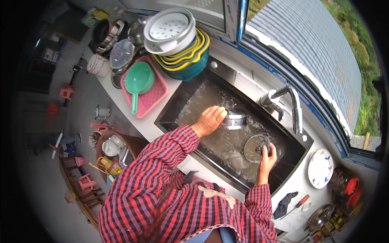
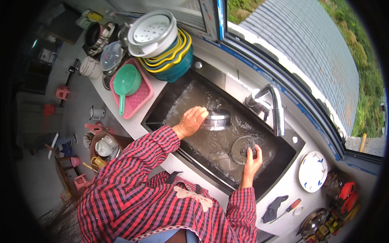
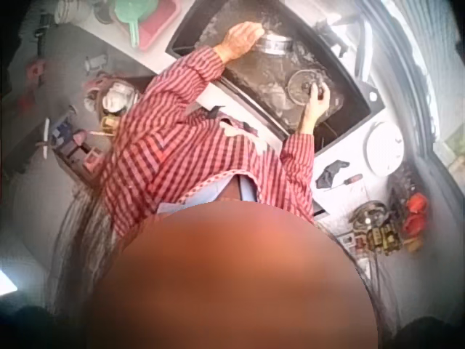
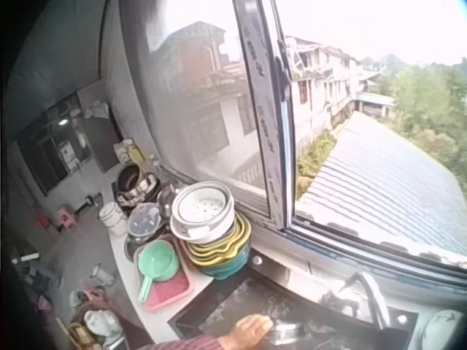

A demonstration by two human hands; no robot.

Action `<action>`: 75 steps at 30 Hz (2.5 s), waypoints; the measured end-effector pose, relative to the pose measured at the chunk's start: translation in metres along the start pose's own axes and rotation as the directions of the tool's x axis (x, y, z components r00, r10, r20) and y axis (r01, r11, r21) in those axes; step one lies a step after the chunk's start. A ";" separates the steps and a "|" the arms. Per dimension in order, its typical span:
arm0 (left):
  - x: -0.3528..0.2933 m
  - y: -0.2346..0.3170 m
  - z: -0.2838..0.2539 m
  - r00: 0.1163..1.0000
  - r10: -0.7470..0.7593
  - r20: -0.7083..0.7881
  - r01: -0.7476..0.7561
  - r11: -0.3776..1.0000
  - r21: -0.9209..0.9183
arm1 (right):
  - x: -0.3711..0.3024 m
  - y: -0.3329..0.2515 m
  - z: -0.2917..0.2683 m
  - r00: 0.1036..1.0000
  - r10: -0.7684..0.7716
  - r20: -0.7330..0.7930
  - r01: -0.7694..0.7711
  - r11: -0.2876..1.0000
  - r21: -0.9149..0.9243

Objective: The person washes several kitchen items in a sink using a sponge and running water. They scrub and rinse a plate, a white plastic steamer insert, and a metal steamer basket, then place the cleaned items on the counter beside the sink.

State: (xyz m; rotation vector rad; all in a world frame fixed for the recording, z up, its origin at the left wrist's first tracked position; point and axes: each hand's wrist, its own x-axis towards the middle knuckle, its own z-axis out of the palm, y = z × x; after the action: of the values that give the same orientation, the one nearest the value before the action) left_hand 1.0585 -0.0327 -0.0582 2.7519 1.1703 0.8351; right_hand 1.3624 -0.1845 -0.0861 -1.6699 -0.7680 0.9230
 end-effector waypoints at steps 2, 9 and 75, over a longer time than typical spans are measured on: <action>0.011 0.003 -0.035 0.989 0.124 -0.075 -0.126 0.992 -0.021 | -0.008 -0.001 -0.004 0.999 -0.024 -0.032 0.024 1.000 0.008; 0.023 0.034 -0.122 0.948 0.199 -0.249 -0.229 0.968 -0.099 | -0.031 0.001 -0.029 0.988 -0.141 -0.065 0.145 0.988 0.059; -0.036 0.102 0.116 0.424 -0.355 0.833 0.883 0.366 -0.293 | 0.007 0.098 -0.053 0.983 0.140 -0.116 -0.180 0.669 -0.721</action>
State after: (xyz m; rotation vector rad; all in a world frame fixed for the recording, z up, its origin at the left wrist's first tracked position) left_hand 1.1618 -0.1101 -0.1494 1.3851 1.2515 0.0796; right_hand 1.4160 -0.2294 -0.1725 -2.4946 -1.0534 0.7153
